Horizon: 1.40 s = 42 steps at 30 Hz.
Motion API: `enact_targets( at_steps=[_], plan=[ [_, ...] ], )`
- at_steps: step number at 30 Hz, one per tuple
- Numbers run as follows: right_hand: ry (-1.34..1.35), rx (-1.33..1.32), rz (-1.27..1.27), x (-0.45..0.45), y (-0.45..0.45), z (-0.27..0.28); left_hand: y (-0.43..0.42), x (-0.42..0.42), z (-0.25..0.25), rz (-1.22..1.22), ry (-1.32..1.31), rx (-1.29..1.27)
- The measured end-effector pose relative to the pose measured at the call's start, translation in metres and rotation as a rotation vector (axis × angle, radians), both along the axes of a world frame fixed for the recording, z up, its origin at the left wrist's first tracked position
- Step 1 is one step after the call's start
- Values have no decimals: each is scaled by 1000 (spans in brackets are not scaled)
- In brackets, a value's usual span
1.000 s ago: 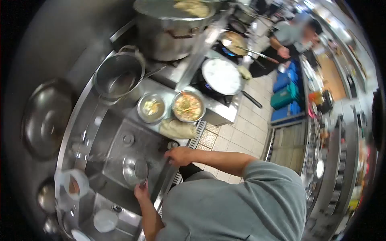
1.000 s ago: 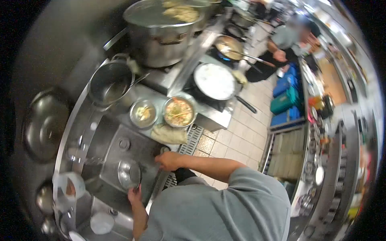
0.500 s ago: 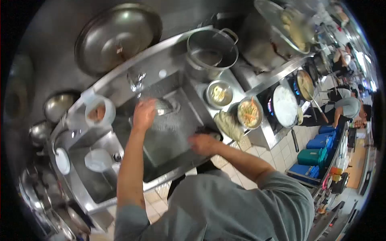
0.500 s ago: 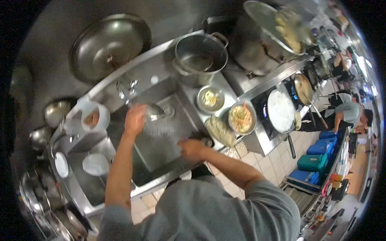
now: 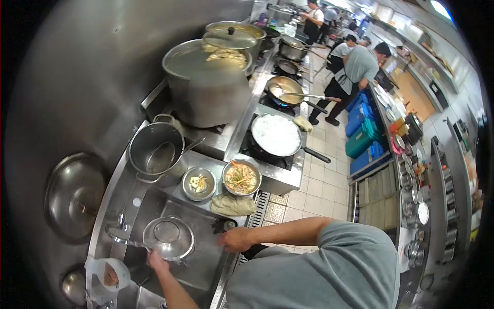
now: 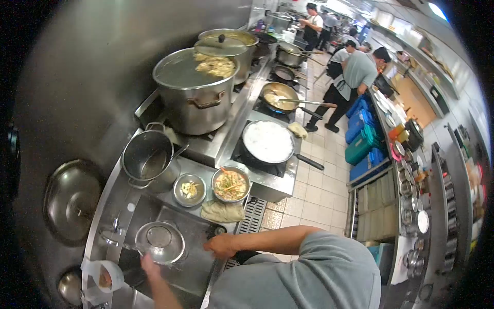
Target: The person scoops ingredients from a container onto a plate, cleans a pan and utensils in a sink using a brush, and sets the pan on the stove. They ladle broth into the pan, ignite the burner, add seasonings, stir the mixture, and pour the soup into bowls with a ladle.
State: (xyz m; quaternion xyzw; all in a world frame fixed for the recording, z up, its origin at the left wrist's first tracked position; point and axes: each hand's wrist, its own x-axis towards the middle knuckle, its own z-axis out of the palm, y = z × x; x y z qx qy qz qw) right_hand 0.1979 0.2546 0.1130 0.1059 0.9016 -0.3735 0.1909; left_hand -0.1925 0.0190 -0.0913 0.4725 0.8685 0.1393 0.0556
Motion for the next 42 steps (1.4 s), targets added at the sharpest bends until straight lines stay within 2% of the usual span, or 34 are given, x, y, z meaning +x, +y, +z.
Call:
enact_targets(
  at_steps=[1,2,3,4,5,6,7,8,10,11,12,13,14,17,20,21,22,24,26,28,30,32,33,34,36,38,39,42],
  plan=[
    [-1,8,-24,10,3,1,16,-26,-16,-124,323,49],
    [32,4,-48,20,6,1,50,-25,21,-4,-211,266],
    [65,0,-70,31,8,1,92,-12,91,122,-755,458],
    [62,-2,-89,41,11,-5,107,2,134,106,-761,449],
    [75,-26,-102,52,15,-17,114,16,171,-87,-378,315],
    [90,-51,-112,63,16,-22,117,24,186,-273,8,180],
    [-13,-51,-198,71,17,14,110,26,183,-307,151,185],
    [-10,-58,-213,83,20,15,104,29,169,-323,152,180],
    [-10,-74,-296,107,15,6,81,42,103,257,-373,566],
    [-63,-11,-357,120,12,7,50,32,35,539,-615,627],
    [-120,35,-393,132,5,6,8,26,-40,778,-1128,752],
    [-128,37,-433,143,1,13,1,81,6,1226,-1127,473],
    [-134,49,-483,155,-8,18,-37,95,-1,1272,-1088,464],
    [-208,41,-737,199,-41,11,-62,133,-89,1243,-1761,677],
    [-352,49,-859,265,-85,-25,-54,142,-126,1260,-1853,763],
    [-424,43,-916,287,-99,-34,-59,136,-150,1138,-2027,809],
    [-498,36,-972,312,-116,-47,-60,124,-163,1134,-2040,801],
    [-615,130,-964,396,-154,-117,-53,119,-179,1313,-1811,566],
    [-833,35,-898,492,-195,-194,-59,118,-149,1296,-1886,537],
    [-1036,-192,-614,589,-242,-280,-62,116,-105,1260,-1582,300],
    [-996,-439,-1690,556,-277,-207,-62,117,-50,1183,-1326,142],
    [-920,-457,-1795,537,-289,-187,-62,110,-36,1232,-1225,61],
    [-873,-451,-1883,534,-291,-180,-67,106,-41,1165,-1188,91],
    [-854,-463,-1896,531,-290,-173,-73,101,-49,1100,-1152,119],
    [-715,-521,-1822,518,-276,-153,-73,102,-50,1190,-1027,83],
    [-612,-500,-1845,511,-255,-133,-106,99,-38,214,-808,-156],
    [-527,-470,-1855,518,-246,-130,-91,110,-38,181,-803,-147],
    [-423,-442,-1830,567,-212,-143,-35,135,-52,692,-936,143]
  ],
)
